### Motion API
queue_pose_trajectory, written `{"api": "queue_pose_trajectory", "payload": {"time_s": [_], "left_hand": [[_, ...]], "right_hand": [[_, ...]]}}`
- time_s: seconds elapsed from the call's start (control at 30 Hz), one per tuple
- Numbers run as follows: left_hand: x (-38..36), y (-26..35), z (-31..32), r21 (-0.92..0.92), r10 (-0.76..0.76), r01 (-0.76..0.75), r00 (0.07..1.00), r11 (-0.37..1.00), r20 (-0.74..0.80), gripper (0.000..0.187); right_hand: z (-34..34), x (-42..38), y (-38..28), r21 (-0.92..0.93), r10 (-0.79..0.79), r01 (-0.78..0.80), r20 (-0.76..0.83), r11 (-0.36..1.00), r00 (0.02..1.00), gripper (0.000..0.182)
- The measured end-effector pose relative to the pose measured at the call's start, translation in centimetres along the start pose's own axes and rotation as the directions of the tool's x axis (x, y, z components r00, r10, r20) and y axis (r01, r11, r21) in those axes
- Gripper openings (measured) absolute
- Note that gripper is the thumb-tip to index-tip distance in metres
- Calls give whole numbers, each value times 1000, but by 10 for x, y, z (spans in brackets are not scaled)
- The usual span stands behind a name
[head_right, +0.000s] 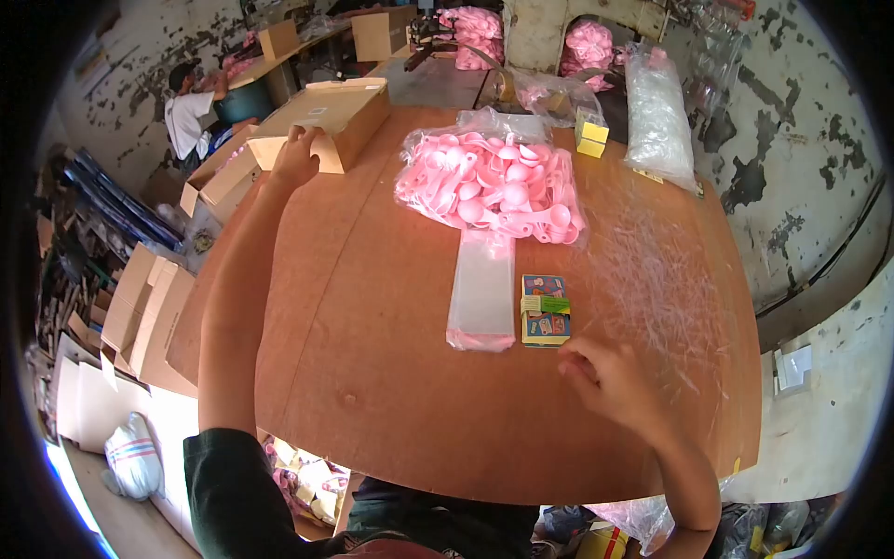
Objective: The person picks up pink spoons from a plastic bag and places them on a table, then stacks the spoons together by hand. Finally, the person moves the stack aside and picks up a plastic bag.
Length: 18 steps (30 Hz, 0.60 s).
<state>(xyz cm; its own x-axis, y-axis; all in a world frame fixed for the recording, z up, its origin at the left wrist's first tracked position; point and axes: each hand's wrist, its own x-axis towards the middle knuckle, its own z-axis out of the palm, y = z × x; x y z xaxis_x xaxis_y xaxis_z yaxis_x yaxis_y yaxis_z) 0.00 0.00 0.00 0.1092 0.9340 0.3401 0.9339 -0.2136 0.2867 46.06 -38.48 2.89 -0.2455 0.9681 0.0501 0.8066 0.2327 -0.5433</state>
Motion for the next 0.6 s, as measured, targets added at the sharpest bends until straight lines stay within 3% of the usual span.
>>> {"api": "queue_pose_trajectory", "payload": {"time_s": [0.1, 0.13, 0.17, 0.23, 0.3, 0.37, 0.43, 0.47, 0.53, 0.57, 0.6], "left_hand": [[-16, 25, 8, 9, 37, -37, 998, 999, -59, 61], [-21, 34, 14, 121, 91, -66, 974, 990, -209, 60], [-21, 45, 17, 238, 162, -79, 922, 968, -352, 58], [-10, 67, 31, 281, 437, -335, 729, 899, -528, 48], [-30, 121, 21, -42, 502, -562, 768, 826, -399, 42], [-47, 166, 22, -61, 631, -679, 707, 731, -320, 36], [-55, 199, 27, -45, 696, -761, 613, 647, -374, 34], [-50, 205, 38, -43, 695, -761, 612, 647, -377, 34], [-40, 207, 60, -154, 669, -716, 693, 681, -269, 41], [-36, 203, 63, -152, 668, -716, 693, 681, -271, 41], [-38, 201, 58, -172, 693, -726, 687, 665, -218, 36]], "right_hand": [[-4, 10, 4, 26, 7, -6, -35, 1000, 999, 11], [-1, 23, 8, 52, -80, 85, -91, 995, 993, 11], [0, 37, 9, 72, -168, 181, -155, 981, 973, 11], [-4, 70, 0, -33, -212, 210, -242, 977, 947, 10], [-4, 111, 0, -135, -340, 312, -414, 940, 844, 11], [-4, 161, 12, -212, -450, 401, -535, 891, 715, 13], [-10, 207, 18, -238, -446, 384, -593, 892, 670, 20], [-12, 227, 23, -240, -449, 385, -593, 891, 668, 20], [-17, 262, 29, -180, -259, 198, -440, 964, 860, 34], [-21, 276, 31, -182, -261, 199, -441, 963, 859, 34], [-24, 287, 32, -158, -157, 116, -281, 981, 947, 43]]}}
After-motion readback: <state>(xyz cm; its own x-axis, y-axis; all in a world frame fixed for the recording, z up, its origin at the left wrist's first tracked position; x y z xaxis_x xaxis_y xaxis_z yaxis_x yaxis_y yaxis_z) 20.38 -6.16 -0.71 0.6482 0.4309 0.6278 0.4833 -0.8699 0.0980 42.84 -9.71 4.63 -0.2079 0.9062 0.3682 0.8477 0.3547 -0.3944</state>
